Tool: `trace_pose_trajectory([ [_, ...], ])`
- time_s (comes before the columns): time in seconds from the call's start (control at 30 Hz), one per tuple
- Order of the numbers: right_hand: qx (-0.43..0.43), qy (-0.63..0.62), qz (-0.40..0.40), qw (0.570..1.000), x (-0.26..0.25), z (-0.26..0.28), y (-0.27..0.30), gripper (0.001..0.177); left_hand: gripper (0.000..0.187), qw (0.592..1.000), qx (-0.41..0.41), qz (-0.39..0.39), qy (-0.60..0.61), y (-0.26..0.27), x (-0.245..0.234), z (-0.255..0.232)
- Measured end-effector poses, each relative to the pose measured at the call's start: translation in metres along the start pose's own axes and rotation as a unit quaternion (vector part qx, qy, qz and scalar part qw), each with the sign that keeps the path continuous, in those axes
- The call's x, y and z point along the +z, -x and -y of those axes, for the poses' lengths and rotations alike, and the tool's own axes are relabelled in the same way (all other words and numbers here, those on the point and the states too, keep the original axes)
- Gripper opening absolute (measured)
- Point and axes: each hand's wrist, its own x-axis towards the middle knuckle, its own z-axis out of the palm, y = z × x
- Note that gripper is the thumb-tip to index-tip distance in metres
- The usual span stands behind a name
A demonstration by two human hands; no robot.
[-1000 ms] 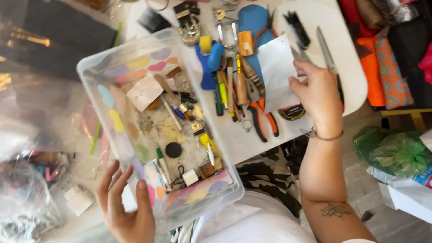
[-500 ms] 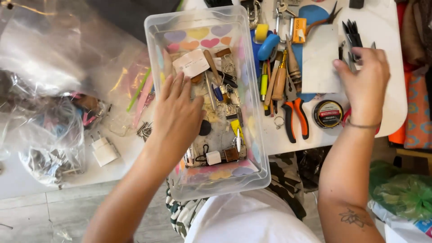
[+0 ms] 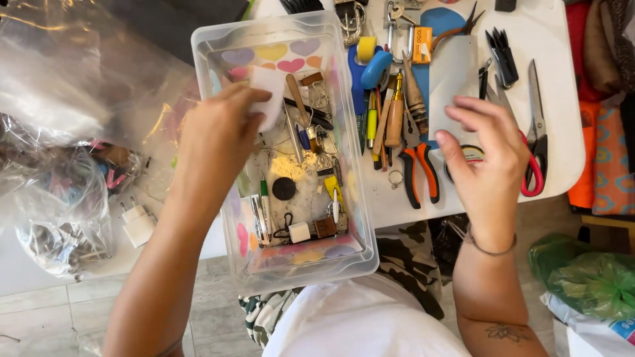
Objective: Sorting through a bin of hardware and tools to find specific items and using scissors to trim small strips of material.
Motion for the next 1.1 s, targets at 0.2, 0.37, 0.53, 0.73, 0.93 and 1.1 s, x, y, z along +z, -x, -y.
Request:
trace_pose_trajectory([
  [0.2, -0.002, -0.184, 0.033, 0.982, 0.044, 0.034, -0.005, 0.039, 0.072, 0.933, -0.150, -0.049, 0.324, 0.025, -0.019, -0.040],
  [0.37, 0.095, -0.307, 0.104, 0.941, 0.060, 0.060, -0.014, 0.063, 0.087, 0.926, -0.077, -0.016, 0.370, 0.038, -0.003, -0.056],
  [0.53, -0.063, -0.027, -0.142, 0.988, 0.041, -0.010, -0.020, 0.021, 0.046, 0.980, 0.000, -0.053, 0.192, 0.035, 0.008, -0.027],
  [0.73, 0.002, 0.084, 0.083, 0.993, 0.015, -0.085, 0.012, 0.033, 0.013, 0.995, -0.030, 0.069, 0.062, -0.031, 0.041, 0.004],
  [0.93, 0.070, 0.057, 0.210, 0.973, 0.027, -0.078, 0.001, 0.070, 0.010, 0.983, -0.050, 0.099, -0.144, -0.113, 0.140, 0.024],
  [1.1, 0.138, 0.135, 0.291, 0.937, 0.031, -0.066, -0.011, 0.101, 0.013, 0.965, -0.021, 0.117, -0.233, -0.111, 0.144, 0.012],
])
